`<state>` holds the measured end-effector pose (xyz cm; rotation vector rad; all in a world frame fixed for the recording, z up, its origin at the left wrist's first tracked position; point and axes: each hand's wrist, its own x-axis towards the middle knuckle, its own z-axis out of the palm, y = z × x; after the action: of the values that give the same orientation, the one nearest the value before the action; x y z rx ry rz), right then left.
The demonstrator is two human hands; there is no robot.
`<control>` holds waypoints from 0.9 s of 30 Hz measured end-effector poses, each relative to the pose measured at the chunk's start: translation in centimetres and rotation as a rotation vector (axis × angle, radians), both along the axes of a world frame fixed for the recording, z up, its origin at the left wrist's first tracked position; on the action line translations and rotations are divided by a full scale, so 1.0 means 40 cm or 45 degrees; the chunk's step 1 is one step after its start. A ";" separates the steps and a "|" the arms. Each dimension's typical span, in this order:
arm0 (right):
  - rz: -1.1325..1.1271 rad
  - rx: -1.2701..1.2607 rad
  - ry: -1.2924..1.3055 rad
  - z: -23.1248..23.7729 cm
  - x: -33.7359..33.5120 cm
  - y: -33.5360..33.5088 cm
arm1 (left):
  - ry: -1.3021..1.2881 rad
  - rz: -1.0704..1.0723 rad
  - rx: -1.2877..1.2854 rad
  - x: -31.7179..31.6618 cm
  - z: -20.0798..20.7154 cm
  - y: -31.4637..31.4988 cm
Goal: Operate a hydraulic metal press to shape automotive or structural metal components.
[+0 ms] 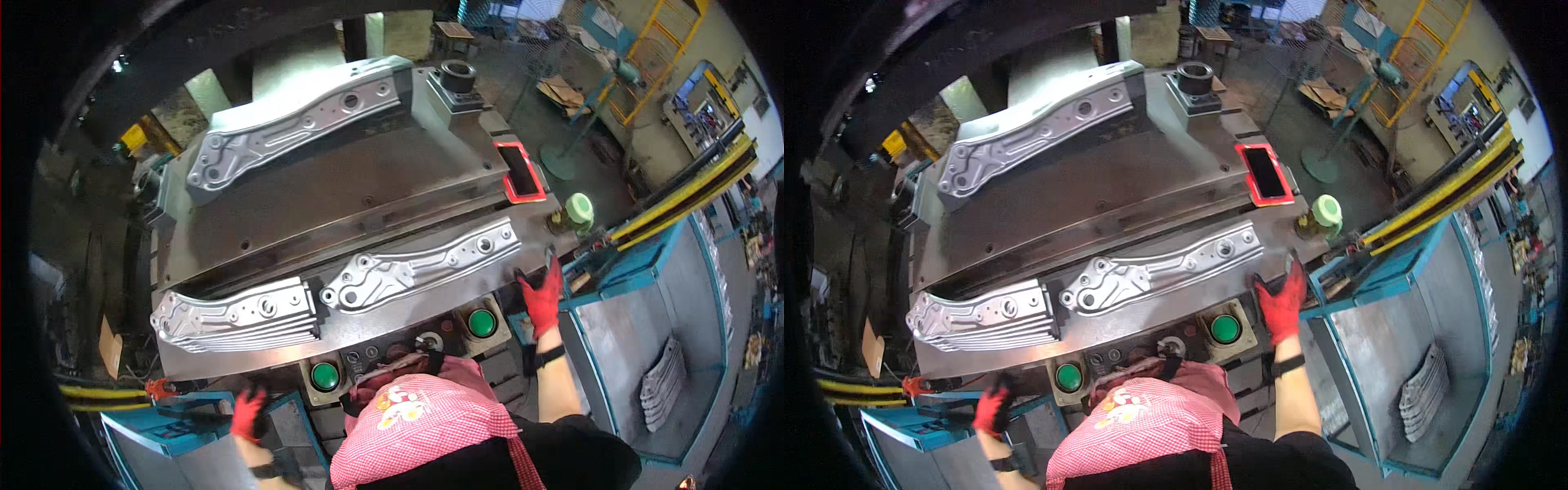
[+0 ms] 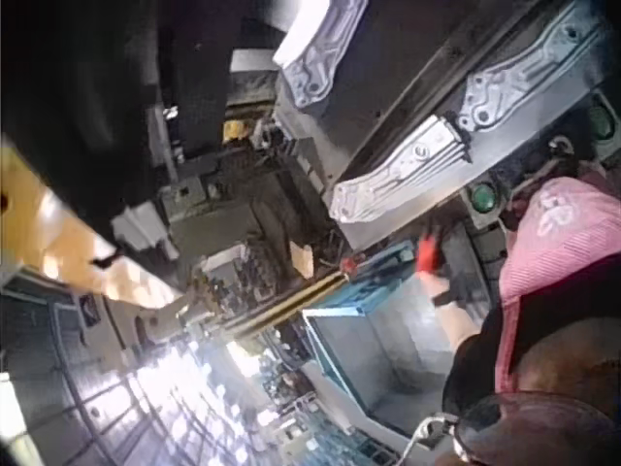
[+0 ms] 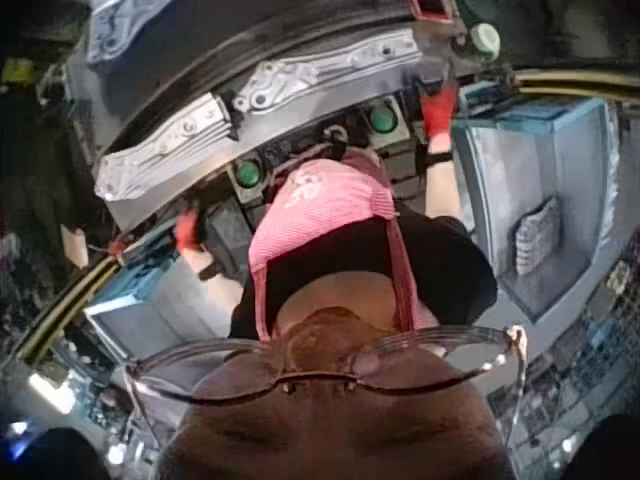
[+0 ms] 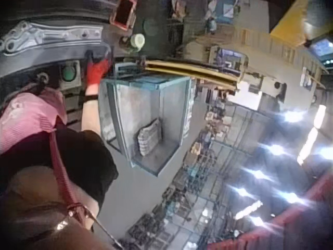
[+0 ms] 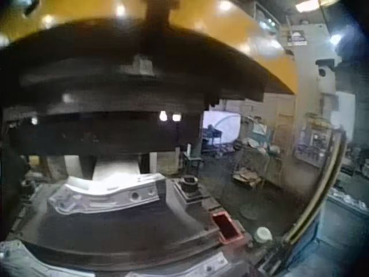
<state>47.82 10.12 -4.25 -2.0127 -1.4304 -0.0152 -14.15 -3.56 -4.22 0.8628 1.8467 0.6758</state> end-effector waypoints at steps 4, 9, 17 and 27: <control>0.826 -0.158 0.026 0.098 -0.108 0.154 | -0.001 0.088 0.344 -0.052 0.245 0.179; 1.172 -0.553 -0.626 0.086 -0.255 0.258 | 0.188 -0.635 0.676 0.210 0.548 0.608; 1.249 -0.546 -0.412 0.042 -0.299 0.296 | 1.779 -0.739 1.241 0.374 0.430 1.070; 1.270 -0.395 -0.403 -0.030 -0.285 0.311 | 1.681 -0.983 1.231 0.281 0.575 0.911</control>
<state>36.41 22.57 -5.46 -1.3274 -2.6268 0.3462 -2.90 32.86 18.77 2.9921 1.8228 0.4534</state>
